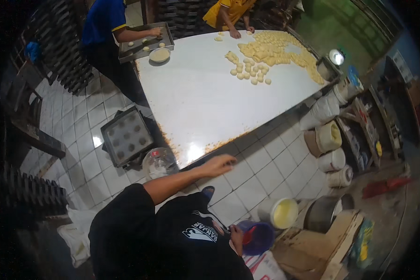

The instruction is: The person rolls pieces of dough into balls on a large white table and places them onto a metal tray. The person then dips their fingers into a bowl of seeds and presses them into the top of each dough ball.

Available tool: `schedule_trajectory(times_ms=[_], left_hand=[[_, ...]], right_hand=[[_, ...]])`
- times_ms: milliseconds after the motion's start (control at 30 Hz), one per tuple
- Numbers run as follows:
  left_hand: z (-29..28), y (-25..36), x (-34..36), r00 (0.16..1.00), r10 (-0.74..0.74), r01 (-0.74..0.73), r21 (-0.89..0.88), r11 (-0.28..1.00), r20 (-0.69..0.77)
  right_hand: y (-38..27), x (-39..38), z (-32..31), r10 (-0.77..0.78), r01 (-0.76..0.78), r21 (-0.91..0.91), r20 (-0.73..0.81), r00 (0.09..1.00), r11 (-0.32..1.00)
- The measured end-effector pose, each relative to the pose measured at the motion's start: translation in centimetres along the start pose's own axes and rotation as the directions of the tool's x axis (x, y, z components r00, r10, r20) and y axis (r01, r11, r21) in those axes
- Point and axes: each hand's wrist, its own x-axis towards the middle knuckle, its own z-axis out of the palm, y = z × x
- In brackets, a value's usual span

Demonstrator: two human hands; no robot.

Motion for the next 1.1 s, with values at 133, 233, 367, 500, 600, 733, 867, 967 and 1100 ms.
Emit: schedule_trajectory(times_ms=[133, 233, 367, 500, 600, 733, 867, 967, 1100], left_hand=[[-5.6, -4.1, 8.3, 0.862, -0.198, 0.226, 0.004, 0.974, -0.466], [-10.6, -9.6, 10.2, 0.733, -0.169, 0.309, 0.102, 0.945, -0.659], [-16.5, -15.0, 10.4, 0.569, -0.147, 0.452, 0.159, 0.878, -0.809], [-21.9, -18.8, 9.1, 0.452, -0.119, 0.573, 0.185, 0.799, -0.884], [-25.6, -21.4, 8.5, 0.327, -0.153, 0.731, 0.147, 0.667, -0.933], [-27.6, -24.5, 8.9, 0.254, -0.121, 0.846, 0.16, 0.508, -0.959], [-29.0, -23.3, 13.9, 0.225, -0.164, 0.93, 0.162, 0.33, -0.96], [-28.6, -21.8, 13.4, 0.125, -0.285, 0.981, 0.076, 0.179, -0.95], [-29.9, -23.1, 14.3, 0.113, -0.367, 0.986, 0.059, 0.154, -0.923]], right_hand=[[-5.8, 8.7, -7.0, -0.178, 0.181, 0.075, -0.043, 0.983, 0.981], [-12.3, 17.4, -11.0, -0.33, 0.318, -0.139, -0.069, 0.942, 0.938], [-25.6, 28.3, -13.9, -0.676, 0.693, -0.245, 0.164, 0.719, 0.678], [-41.4, 39.3, -13.4, -0.745, 0.82, -0.531, 0.455, 0.489, 0.214], [-52.7, 48.7, -11.2, -0.716, 0.847, -0.531, 0.603, 0.35, -0.034], [-71.3, 57.5, -7.5, -0.689, 0.871, -0.436, 0.704, 0.172, -0.229], [-89.5, 64.6, -2.6, -0.698, 0.803, -0.39, 0.715, -0.043, -0.45], [-100.9, 66.4, 6.6, -0.59, 0.716, -0.272, 0.772, -0.236, -0.643], [-109.4, 71.0, 17.3, -0.509, 0.648, -0.243, 0.821, -0.258, -0.722]])
